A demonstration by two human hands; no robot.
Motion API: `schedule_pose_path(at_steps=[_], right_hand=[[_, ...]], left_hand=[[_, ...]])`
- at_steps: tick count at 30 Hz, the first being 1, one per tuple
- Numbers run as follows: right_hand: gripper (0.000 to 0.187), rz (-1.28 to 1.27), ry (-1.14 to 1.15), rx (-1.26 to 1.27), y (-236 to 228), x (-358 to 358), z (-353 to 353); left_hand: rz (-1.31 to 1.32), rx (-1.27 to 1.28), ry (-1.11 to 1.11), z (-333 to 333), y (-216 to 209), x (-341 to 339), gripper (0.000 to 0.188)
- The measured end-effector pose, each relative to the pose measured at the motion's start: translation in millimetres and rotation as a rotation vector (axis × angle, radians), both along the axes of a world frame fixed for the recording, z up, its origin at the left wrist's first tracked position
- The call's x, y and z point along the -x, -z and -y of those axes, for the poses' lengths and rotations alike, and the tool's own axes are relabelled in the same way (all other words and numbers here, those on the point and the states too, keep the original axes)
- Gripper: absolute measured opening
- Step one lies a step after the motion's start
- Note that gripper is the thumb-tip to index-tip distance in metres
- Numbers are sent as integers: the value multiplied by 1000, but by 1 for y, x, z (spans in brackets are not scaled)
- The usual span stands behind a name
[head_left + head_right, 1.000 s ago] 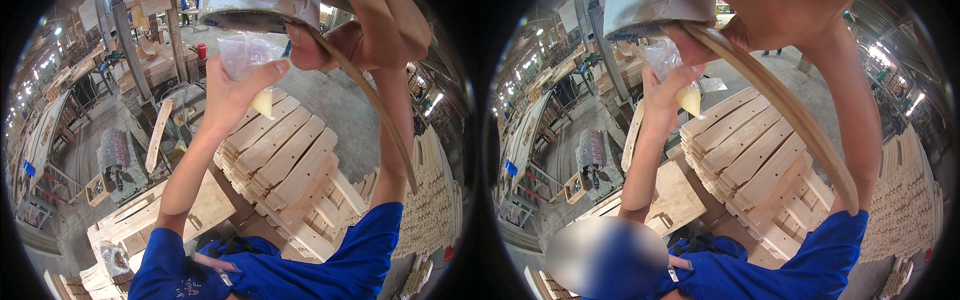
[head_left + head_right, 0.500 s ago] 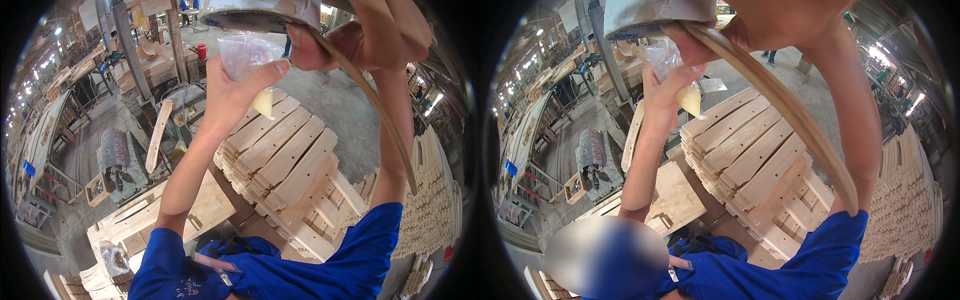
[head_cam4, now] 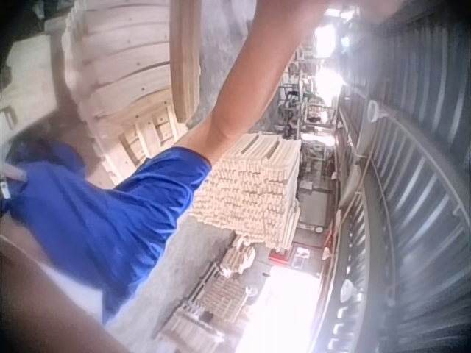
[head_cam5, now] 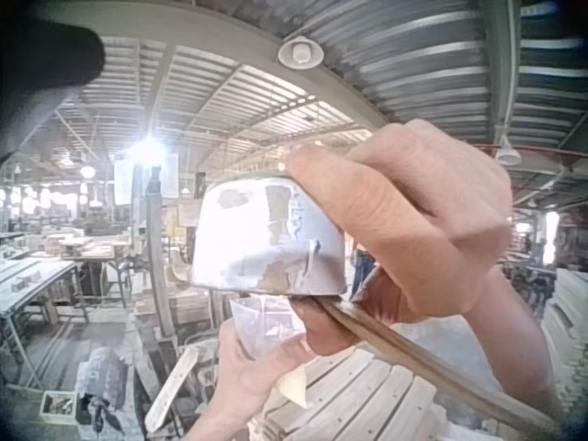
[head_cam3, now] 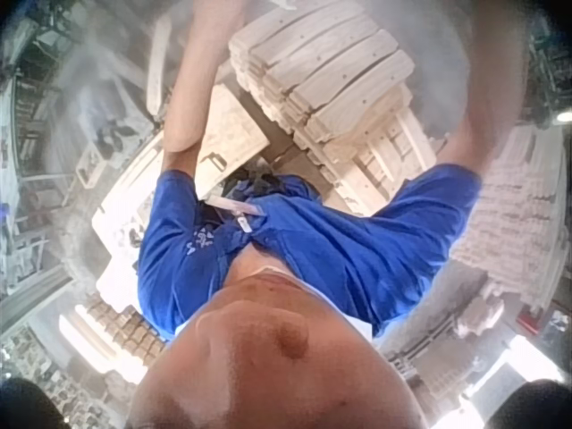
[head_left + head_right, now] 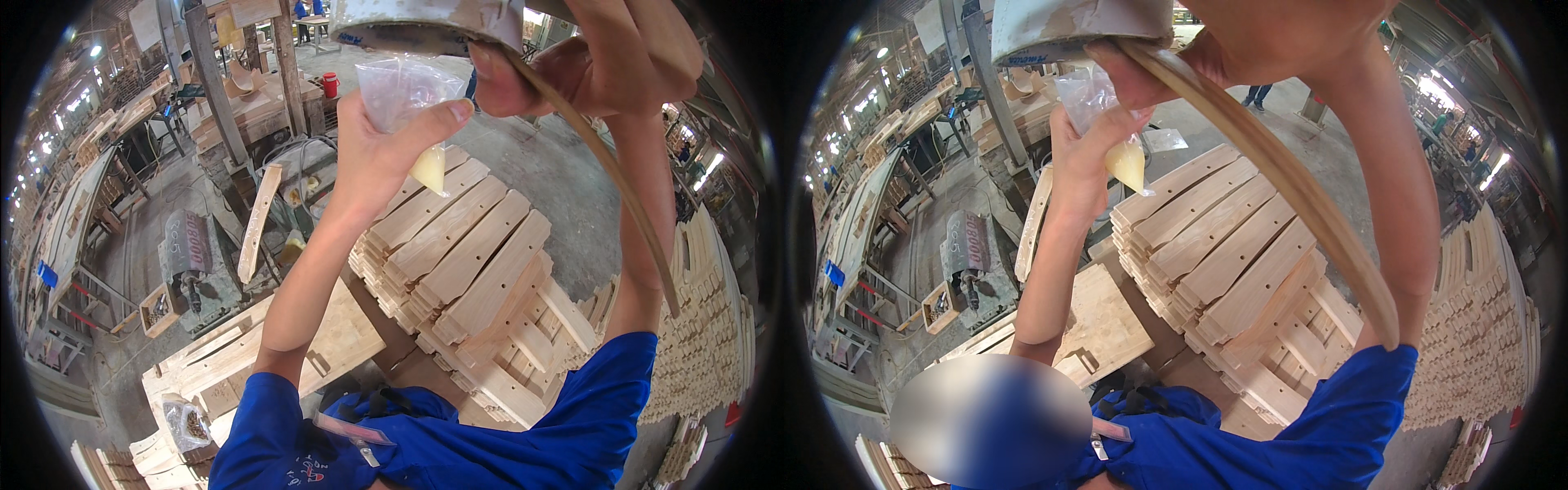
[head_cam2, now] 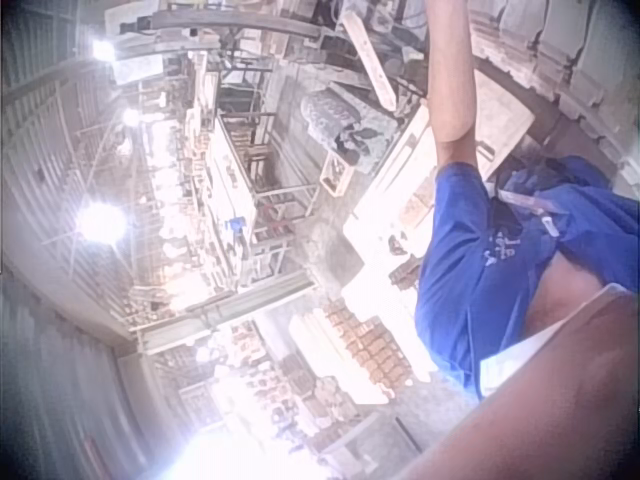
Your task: The person pours a yellow liquid from a small plastic bag into a metal can, then stirs the contents with a wooden stick. The person then walks across the workshop floor and returns to the workbench to continue handling the materials.
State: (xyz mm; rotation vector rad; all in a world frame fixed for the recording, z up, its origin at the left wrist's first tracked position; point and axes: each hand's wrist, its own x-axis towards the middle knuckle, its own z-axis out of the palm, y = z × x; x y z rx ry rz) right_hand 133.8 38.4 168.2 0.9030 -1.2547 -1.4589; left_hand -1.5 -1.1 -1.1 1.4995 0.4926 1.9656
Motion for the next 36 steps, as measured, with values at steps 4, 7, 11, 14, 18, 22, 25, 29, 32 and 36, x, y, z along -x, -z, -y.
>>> schedule_pose_path(at_steps=[4,7,11,14,18,22,25,29,32,36], right_hand=[[67,-32,118,-57,-1,-7,9],[66,-43,127,-69,4,-4,20],[66,-23,92,-74,-1,-5,12],[66,-37,59,-39,-3,-5,0],[68,-27,49,-103,1,-1,20],[68,-18,48,-95,0,-1,18],[66,-15,-17,-5,3,0,8],[65,-11,-2,-41,1,0,9],[65,-30,80,-121,0,-4,19],[65,-63,24,-90,3,-2,17]], left_hand=[[9,-24,14,2,-2,-1,20],[0,-25,6,0,0,0,20],[14,-15,2,1,-1,-1,21],[11,-3,7,1,0,-1,21],[6,-5,0,1,0,0,23],[0,-7,16,2,-1,-1,23],[-10,-3,10,2,0,-1,23],[-6,-4,-9,2,-1,-1,24],[-1,1,-7,3,-1,-2,24],[-3,-1,-2,3,-1,-3,24]])
